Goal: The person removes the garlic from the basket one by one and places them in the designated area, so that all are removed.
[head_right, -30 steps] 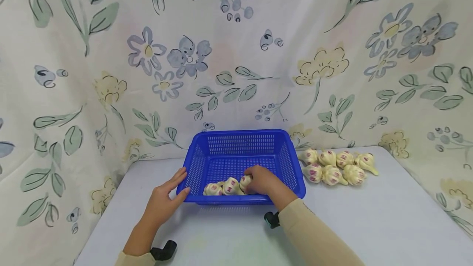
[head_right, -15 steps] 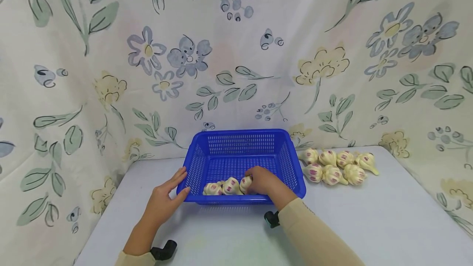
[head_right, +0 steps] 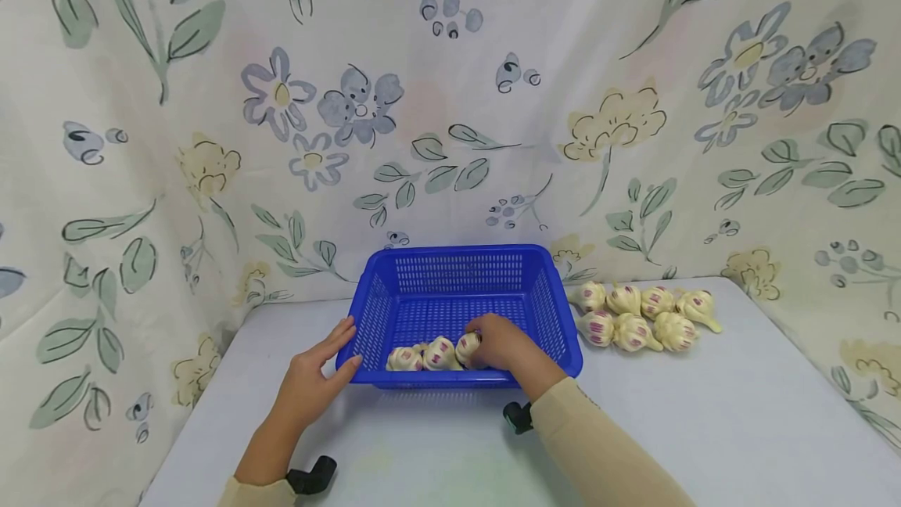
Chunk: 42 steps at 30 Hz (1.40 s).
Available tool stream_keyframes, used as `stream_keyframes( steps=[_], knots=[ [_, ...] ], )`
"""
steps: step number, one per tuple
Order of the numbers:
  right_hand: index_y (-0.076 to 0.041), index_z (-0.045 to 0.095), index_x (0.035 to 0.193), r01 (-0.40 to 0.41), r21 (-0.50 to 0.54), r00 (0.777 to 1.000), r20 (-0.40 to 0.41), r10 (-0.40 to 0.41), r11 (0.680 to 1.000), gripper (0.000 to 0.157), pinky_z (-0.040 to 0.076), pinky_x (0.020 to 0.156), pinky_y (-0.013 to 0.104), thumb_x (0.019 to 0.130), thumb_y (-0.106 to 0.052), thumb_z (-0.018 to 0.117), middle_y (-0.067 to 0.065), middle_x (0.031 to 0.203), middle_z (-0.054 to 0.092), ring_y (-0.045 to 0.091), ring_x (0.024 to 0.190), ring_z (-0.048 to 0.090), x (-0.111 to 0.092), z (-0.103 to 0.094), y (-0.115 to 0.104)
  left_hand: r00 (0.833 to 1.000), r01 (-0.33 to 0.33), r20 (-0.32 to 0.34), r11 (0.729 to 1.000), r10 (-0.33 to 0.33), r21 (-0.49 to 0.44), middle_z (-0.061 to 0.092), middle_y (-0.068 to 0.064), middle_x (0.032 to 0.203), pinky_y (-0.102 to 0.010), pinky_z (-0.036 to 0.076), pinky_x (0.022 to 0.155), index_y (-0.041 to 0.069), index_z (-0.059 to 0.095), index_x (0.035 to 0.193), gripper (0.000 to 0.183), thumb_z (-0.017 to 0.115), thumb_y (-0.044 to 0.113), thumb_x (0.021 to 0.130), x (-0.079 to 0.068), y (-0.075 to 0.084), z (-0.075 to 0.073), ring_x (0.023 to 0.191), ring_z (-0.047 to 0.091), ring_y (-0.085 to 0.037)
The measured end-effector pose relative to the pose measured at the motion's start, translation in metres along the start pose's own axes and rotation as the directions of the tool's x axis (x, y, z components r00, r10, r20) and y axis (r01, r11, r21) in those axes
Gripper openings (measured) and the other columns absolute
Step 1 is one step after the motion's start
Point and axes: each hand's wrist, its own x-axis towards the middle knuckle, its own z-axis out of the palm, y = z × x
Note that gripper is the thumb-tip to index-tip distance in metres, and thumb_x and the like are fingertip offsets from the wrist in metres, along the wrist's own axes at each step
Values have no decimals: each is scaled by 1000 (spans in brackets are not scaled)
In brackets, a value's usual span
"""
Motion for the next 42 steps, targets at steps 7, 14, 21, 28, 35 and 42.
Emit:
stream_keyframes(
  steps=[7, 14, 21, 28, 35, 42],
  knots=[
    [-6, 65, 127, 12, 12, 1000, -18, -12, 1000, 54, 50, 100, 53, 77, -12, 83, 11, 121, 67, 26, 108, 63, 0, 0, -1, 1000, -5, -1, 1000, 5, -6, 49, 0, 149, -42, 43, 106, 6, 57, 138, 54, 72, 26, 90, 0, 0, 0, 138, 46, -23],
    [-5, 63, 129, 88, 29, 993, -80, -85, 996, 56, 48, 102, 53, 77, -17, 82, 11, 123, 66, 28, 114, 61, 1, -1, 2, 1000, 4, 7, 1000, -4, -5, 48, 0, 150, -43, 43, 105, 6, 57, 138, 54, 72, 27, 90, 0, 2, -1, 138, 46, -24],
    [-12, 61, 134, 122, 79, 986, -123, -112, 989, 60, 48, 103, 51, 79, -23, 82, 9, 130, 63, 26, 116, 59, 3, -3, 3, 1000, 5, 5, 1000, -5, 0, 48, 0, 150, -43, 43, 105, 7, 57, 138, 54, 71, 29, 91, 0, 1, -1, 137, 46, -24],
    [-18, 59, 136, 166, 182, 976, -172, -135, 969, 62, 55, 92, 41, 79, -28, 82, 3, 124, 65, 20, 109, 61, 3, -4, 5, 1000, -8, 2, 1000, 8, 2, 48, 0, 150, -43, 43, 105, 7, 57, 138, 54, 71, 28, 91, 0, -2, 0, 137, 46, -24],
    [-23, 56, 139, 191, 254, 961, -246, -127, 948, 64, 58, 86, 36, 82, -34, 80, 3, 126, 63, 23, 110, 61, -2, -8, 5, 1000, -14, -1, 1000, 14, -1, 49, -1, 149, -42, 44, 105, 6, 58, 137, 53, 71, 27, 91, 0, -2, 0, 137, 47, -23],
    [-22, 52, 142, 249, 308, 927, -350, -135, 918, 68, 56, 94, 40, 82, -38, 79, 5, 132, 59, 24, 114, 61, -12, -13, 6, 1000, 1, 1, 1000, -1, 1, 48, 0, 149, -43, 44, 105, 8, 57, 139, 54, 71, 29, 91, 0, -1, 1, 137, 46, -23]
  ],
)
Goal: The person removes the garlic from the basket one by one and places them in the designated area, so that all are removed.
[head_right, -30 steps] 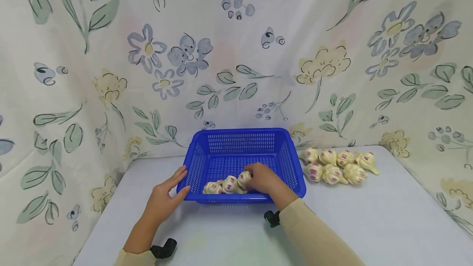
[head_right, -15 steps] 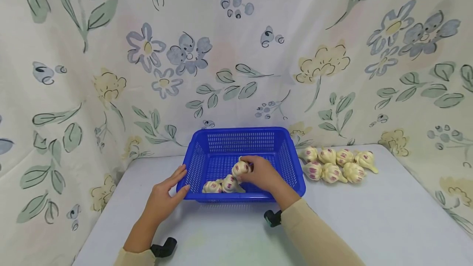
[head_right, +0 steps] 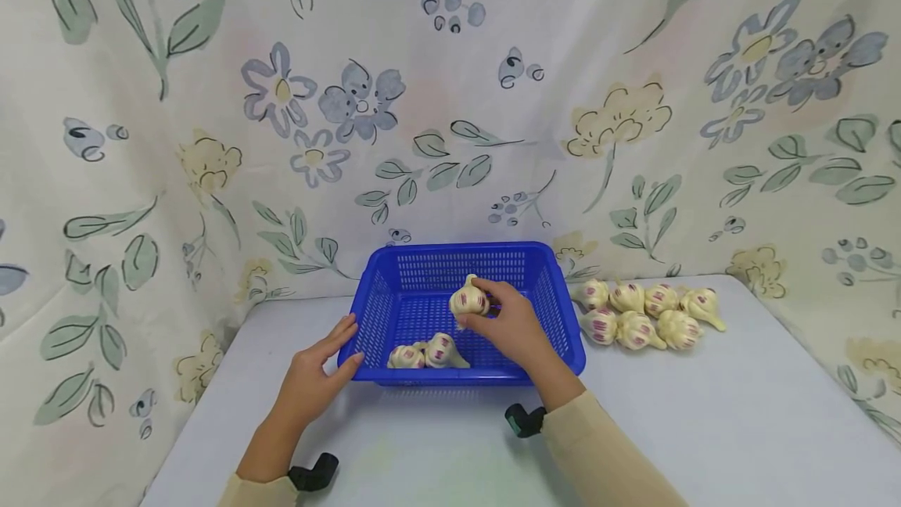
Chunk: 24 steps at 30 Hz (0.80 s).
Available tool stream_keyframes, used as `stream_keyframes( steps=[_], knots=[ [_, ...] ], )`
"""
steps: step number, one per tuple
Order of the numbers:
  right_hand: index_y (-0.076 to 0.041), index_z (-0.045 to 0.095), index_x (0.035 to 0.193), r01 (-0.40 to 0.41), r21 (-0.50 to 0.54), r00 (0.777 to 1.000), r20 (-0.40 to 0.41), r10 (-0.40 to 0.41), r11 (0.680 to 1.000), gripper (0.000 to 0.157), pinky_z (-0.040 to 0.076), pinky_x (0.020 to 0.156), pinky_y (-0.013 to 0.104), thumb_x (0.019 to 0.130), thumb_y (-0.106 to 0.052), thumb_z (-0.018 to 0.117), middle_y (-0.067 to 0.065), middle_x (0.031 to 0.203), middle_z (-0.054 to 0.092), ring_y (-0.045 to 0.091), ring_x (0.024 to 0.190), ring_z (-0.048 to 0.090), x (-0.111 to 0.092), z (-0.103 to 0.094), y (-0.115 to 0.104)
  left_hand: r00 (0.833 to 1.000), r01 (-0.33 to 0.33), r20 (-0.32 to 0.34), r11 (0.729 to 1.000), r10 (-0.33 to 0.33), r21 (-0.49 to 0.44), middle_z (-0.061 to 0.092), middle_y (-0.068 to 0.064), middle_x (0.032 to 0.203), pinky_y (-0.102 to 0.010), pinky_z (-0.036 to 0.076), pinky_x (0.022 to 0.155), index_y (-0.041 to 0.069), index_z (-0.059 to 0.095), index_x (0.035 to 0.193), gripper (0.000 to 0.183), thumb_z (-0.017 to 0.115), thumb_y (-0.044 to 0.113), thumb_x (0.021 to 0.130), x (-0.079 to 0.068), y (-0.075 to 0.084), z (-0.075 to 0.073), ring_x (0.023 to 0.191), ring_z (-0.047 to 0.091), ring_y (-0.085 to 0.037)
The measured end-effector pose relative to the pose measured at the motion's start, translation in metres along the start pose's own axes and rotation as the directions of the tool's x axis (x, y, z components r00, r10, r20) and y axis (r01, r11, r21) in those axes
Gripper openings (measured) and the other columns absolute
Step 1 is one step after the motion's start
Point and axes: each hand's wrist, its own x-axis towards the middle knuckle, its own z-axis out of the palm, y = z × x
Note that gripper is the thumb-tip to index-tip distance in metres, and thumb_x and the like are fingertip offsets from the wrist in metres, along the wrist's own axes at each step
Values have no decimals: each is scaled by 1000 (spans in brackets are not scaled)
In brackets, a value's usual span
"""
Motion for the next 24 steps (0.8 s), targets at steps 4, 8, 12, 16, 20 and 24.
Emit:
stream_keyframes(
  steps=[4, 8, 12, 16, 20, 24],
  knots=[
    [-20, 52, 142, 45, 26, 997, -63, -43, 999, 68, 54, 99, 44, 82, -40, 79, 5, 131, 58, 23, 115, 59, -4, -4, 1, 1000, -5, -5, 1000, 5, 3, 48, 0, 150, -44, 44, 105, 8, 57, 139, 55, 71, 29, 91, 0, 0, 0, 138, 46, -23],
    [-18, 52, 143, 72, 29, 987, -144, -67, 997, 69, 54, 98, 44, 83, -42, 78, 5, 126, 59, 21, 111, 59, -9, -11, 2, 1000, -8, -4, 1000, 8, 5, 48, 1, 149, -43, 44, 105, 7, 57, 138, 54, 71, 29, 91, 0, -1, 0, 137, 46, -23],
    [-15, 51, 143, 89, 23, 972, -220, -82, 996, 68, 55, 97, 39, 85, -38, 76, 6, 123, 59, 19, 108, 58, -18, -24, 5, 1000, -3, -2, 1000, 3, 4, 49, 1, 149, -43, 44, 104, 7, 57, 138, 53, 71, 28, 91, 0, 0, 1, 137, 47, -23],
    [-13, 50, 144, 93, 31, 947, -312, -79, 995, 65, 53, 92, 19, 87, -33, 75, 9, 128, 59, 7, 111, 58, -28, -43, 12, 1000, 19, 2, 1000, -19, 9, 48, 2, 149, -42, 44, 105, 9, 57, 138, 54, 71, 29, 91, 0, 1, 2, 137, 46, -22],
    [-13, 51, 144, 63, 44, 909, -416, -40, 997, 63, 48, 86, 5, 88, -29, 75, 11, 130, 59, -6, 108, 56, -38, -64, 20, 1000, 30, 5, 999, -30, 16, 47, 2, 150, -42, 44, 104, 9, 57, 139, 54, 71, 31, 91, -1, 2, 1, 137, 46, -22],
    [-18, 49, 146, -48, 57, 864, -498, 70, 997, 65, 48, 86, 5, 88, -33, 74, 12, 139, 57, 6, 119, 59, -48, -87, 29, 1000, 23, 6, 1000, -23, 17, 48, 2, 150, -43, 44, 105, 8, 57, 138, 54, 71, 31, 91, 0, 3, 0, 137, 47, -23]
  ],
)
